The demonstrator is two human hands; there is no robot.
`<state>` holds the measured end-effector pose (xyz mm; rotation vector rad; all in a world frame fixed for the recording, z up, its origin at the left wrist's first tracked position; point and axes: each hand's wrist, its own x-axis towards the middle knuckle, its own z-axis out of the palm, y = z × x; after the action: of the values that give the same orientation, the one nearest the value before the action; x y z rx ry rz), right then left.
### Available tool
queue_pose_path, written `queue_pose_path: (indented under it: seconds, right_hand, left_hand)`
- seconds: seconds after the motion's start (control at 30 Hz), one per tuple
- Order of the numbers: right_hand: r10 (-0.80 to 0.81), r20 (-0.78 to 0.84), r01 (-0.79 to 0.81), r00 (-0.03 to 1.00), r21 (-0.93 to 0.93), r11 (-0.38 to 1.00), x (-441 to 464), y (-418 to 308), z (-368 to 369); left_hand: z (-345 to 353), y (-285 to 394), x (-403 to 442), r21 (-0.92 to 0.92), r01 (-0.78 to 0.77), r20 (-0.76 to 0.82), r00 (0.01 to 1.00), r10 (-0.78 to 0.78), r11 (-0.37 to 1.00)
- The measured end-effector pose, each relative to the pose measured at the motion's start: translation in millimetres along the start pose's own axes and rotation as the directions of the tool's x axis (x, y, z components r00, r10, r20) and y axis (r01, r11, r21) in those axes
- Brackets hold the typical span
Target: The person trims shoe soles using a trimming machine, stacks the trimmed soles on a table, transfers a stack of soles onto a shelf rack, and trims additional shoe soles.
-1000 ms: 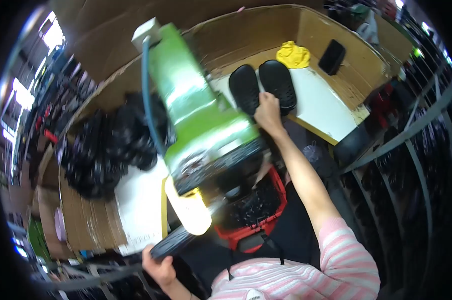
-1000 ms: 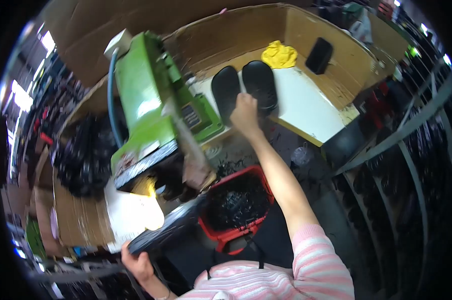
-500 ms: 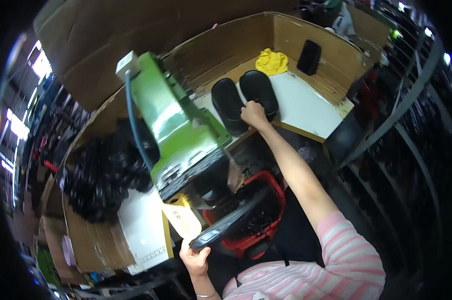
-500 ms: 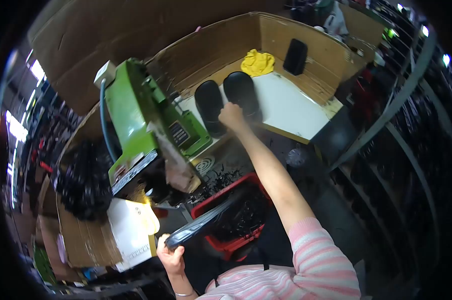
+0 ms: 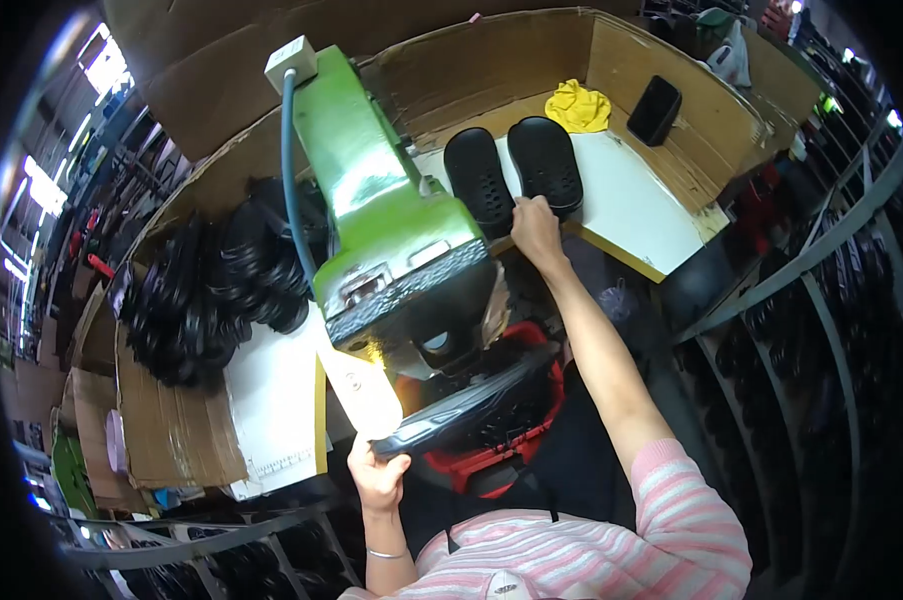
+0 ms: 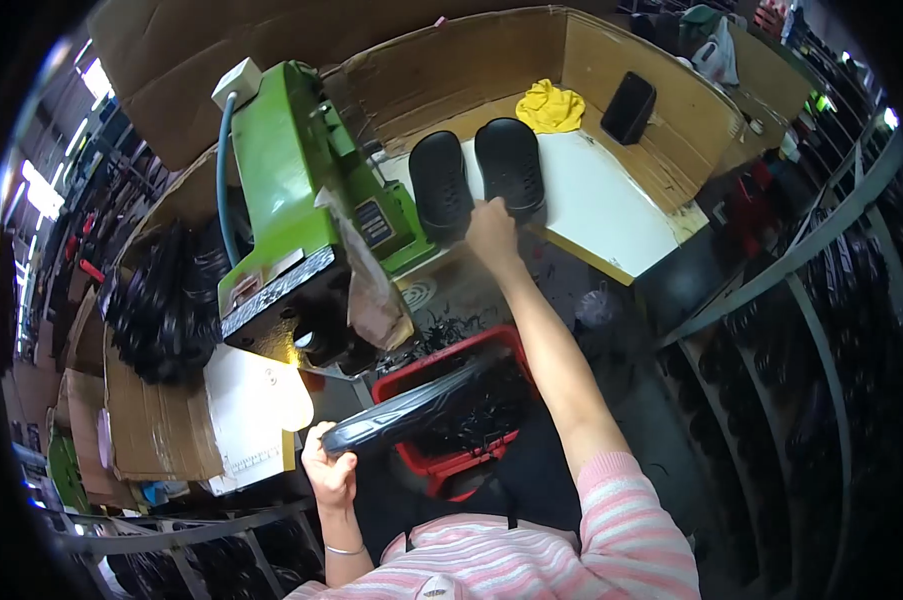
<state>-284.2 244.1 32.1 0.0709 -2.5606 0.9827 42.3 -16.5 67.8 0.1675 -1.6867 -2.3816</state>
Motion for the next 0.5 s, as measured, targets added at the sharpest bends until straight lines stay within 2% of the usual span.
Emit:
queue_pose_path:
  seconds: [0.07,0.2,0.27,0.33,0.37,0.4,0.47,0.5]
  right_hand:
    - [0.001,-0.133,0.008,0.991,0.068,0.998,2.6,-8.4,-5.4]
    - [-0.063,-0.213,0.072,0.975,0.036,0.997,8.4,-27.2,-13.8]
    - [-0.231,-0.160,0.253,0.960,0.128,0.959,5.9,-22.8,-23.7]
    - [-0.167,0.165,0.078,0.972,0.447,0.891,-19.9,-18.9,-63.5]
    - [-0.047,0.330,-0.204,0.943,0.682,0.702,-45.1,-14.8,-85.6]
    - [0.014,0.510,-0.469,0.860,0.779,0.416,-72.7,-11.1,-102.6]
    - [-0.051,0.398,-0.377,0.916,0.897,0.233,-125.6,-5.3,-116.2]
    - [-0.051,0.374,-0.364,0.926,0.921,0.140,-149.6,-5.9,-117.9]
  left_hand:
    - [8.3,0.3,1.3,0.011,0.020,0.002,1.000,-0.020,1.000]
    - [10.5,-0.6,2.4,0.009,0.022,0.022,1.000,-0.022,1.000]
    - [5.1,-3.6,4.4,0.039,-0.055,0.035,0.998,0.054,0.998]
    - [-17.9,-13.6,-2.9,0.052,-0.097,0.087,0.992,0.092,0.994]
    - [-13.9,-11.7,-3.6,0.042,-0.096,0.044,0.995,0.094,0.995]
    - [-11.8,-12.9,-3.6,0.022,-0.094,0.017,0.996,0.093,0.995]
    - [4.4,-17.8,2.0,-0.093,-0.100,-0.057,0.994,0.095,0.991]
    - [7.3,-26.6,5.2,-0.078,-0.084,-0.027,0.996,0.082,0.993]
